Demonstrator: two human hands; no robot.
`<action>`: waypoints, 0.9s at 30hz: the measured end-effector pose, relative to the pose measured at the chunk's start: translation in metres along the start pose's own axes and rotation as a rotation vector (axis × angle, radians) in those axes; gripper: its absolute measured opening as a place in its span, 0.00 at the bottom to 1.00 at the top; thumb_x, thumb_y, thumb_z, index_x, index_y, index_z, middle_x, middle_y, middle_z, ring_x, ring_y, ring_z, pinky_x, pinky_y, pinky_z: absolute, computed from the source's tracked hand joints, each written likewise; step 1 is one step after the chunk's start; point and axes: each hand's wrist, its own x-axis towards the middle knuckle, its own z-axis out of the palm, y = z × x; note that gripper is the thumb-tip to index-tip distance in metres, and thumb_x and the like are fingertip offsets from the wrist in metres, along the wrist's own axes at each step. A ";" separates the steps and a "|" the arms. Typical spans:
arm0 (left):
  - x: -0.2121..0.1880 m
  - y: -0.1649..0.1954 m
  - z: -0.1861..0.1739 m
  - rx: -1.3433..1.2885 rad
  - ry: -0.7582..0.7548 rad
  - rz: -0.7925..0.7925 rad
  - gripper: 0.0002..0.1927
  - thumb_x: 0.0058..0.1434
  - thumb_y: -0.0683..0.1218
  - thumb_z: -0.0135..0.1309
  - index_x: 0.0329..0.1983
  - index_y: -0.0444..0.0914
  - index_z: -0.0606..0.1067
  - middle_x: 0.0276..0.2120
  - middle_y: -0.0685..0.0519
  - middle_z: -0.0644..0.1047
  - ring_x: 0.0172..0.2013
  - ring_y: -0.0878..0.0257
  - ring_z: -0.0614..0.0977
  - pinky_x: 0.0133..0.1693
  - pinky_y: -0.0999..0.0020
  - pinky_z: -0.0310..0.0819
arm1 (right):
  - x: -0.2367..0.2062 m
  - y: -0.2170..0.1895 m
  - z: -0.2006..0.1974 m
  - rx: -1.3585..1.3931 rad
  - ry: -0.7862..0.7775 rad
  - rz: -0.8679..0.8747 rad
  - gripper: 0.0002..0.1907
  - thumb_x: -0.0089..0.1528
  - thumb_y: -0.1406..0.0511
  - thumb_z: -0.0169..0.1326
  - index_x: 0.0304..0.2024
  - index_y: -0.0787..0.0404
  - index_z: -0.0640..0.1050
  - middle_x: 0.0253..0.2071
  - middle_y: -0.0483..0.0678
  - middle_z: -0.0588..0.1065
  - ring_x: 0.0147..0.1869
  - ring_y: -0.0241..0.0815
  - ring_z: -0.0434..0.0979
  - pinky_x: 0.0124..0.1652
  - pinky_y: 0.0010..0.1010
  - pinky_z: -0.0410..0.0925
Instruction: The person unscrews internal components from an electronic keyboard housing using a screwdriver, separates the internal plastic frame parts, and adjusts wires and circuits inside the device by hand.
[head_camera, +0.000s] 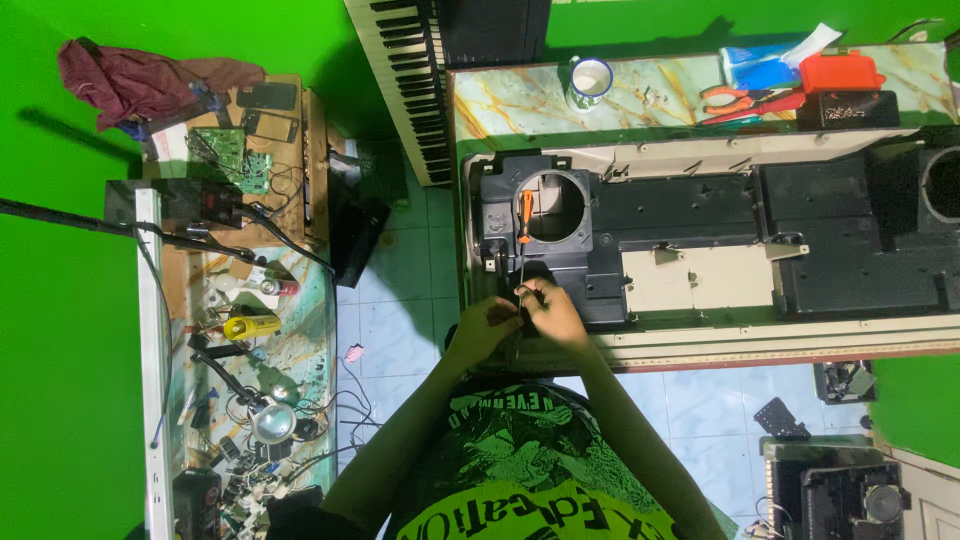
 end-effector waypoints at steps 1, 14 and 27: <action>0.000 0.000 0.001 -0.008 0.001 0.003 0.13 0.59 0.41 0.65 0.45 0.34 0.78 0.38 0.49 0.84 0.40 0.64 0.85 0.45 0.69 0.80 | -0.001 0.001 0.000 0.015 -0.001 -0.019 0.13 0.67 0.63 0.51 0.47 0.65 0.80 0.37 0.53 0.82 0.41 0.43 0.80 0.45 0.33 0.71; 0.000 0.003 -0.001 0.015 -0.005 0.034 0.10 0.61 0.41 0.63 0.44 0.36 0.77 0.38 0.51 0.83 0.39 0.65 0.84 0.42 0.70 0.80 | -0.030 0.028 -0.006 -0.186 -0.271 0.291 0.36 0.67 0.42 0.43 0.59 0.64 0.76 0.55 0.58 0.76 0.59 0.51 0.75 0.57 0.41 0.66; -0.004 0.005 -0.001 -0.004 0.018 -0.022 0.10 0.61 0.41 0.63 0.43 0.36 0.77 0.36 0.51 0.83 0.39 0.66 0.83 0.43 0.70 0.78 | -0.034 0.025 -0.008 -0.578 -0.530 0.362 0.35 0.59 0.37 0.47 0.48 0.56 0.83 0.41 0.55 0.82 0.46 0.52 0.84 0.47 0.45 0.73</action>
